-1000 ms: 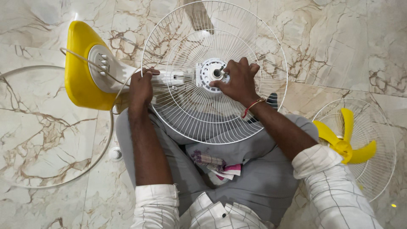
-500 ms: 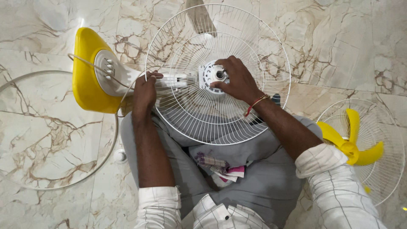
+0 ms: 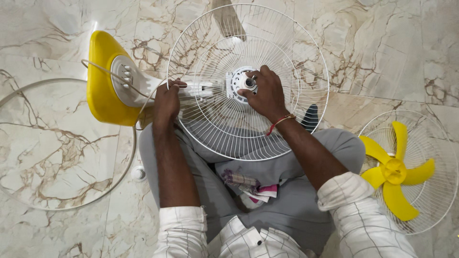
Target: The person sits on the floor and assembles a yellow pedestal fan. They attach the front wire cage to the motor housing, secure the central hub, and then mount the yellow fan blades onto the hub.
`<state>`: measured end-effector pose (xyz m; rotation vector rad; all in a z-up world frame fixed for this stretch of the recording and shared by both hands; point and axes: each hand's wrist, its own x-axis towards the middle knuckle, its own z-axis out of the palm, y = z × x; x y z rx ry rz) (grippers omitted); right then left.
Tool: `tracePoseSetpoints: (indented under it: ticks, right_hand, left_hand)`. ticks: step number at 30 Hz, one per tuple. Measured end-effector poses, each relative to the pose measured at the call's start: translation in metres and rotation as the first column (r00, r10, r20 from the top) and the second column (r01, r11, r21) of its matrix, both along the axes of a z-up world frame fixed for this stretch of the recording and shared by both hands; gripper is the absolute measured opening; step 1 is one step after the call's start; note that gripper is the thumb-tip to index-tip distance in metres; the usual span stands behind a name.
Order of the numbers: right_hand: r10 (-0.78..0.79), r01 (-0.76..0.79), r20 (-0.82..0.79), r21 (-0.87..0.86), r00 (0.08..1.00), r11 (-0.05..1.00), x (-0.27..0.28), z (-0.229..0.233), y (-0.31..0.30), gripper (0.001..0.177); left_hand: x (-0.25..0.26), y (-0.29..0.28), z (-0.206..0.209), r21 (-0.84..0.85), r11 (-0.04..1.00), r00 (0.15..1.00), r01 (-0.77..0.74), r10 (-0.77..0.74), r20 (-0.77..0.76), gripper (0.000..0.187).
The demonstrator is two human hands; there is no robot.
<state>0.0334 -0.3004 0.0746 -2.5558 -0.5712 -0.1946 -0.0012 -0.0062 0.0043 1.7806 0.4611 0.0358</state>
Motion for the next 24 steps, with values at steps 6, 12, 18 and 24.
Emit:
tracePoseSetpoints:
  ticks: [6, 12, 18, 24]
  right_hand:
    - [-0.081, 0.081, 0.000, 0.068, 0.997, 0.994, -0.001, -0.011, 0.005, 0.053]
    - [-0.360, 0.361, 0.025, -0.051, 0.932, 0.931, -0.003, -0.024, 0.028, 0.055]
    - [-0.250, 0.252, -0.055, 0.027, 0.967, 0.967, -0.004, -0.016, 0.014, 0.062]
    - [0.218, -0.221, -0.187, 0.001, 0.958, 0.975, 0.024, 0.006, -0.041, 0.065]
  left_hand:
    - [-0.001, 0.000, 0.004, -0.025, 1.000, 1.000, -0.004, 0.004, 0.020, 0.034]
    - [0.001, 0.000, 0.001, -0.036, 0.999, 0.999, 0.001, 0.000, 0.034, 0.032]
    - [-0.002, 0.002, -0.001, -0.061, 0.998, 1.000, 0.019, -0.018, 0.016, 0.032]
    - [-0.001, 0.002, 0.003, -0.020, 1.000, 1.000, 0.017, -0.018, -0.002, 0.033]
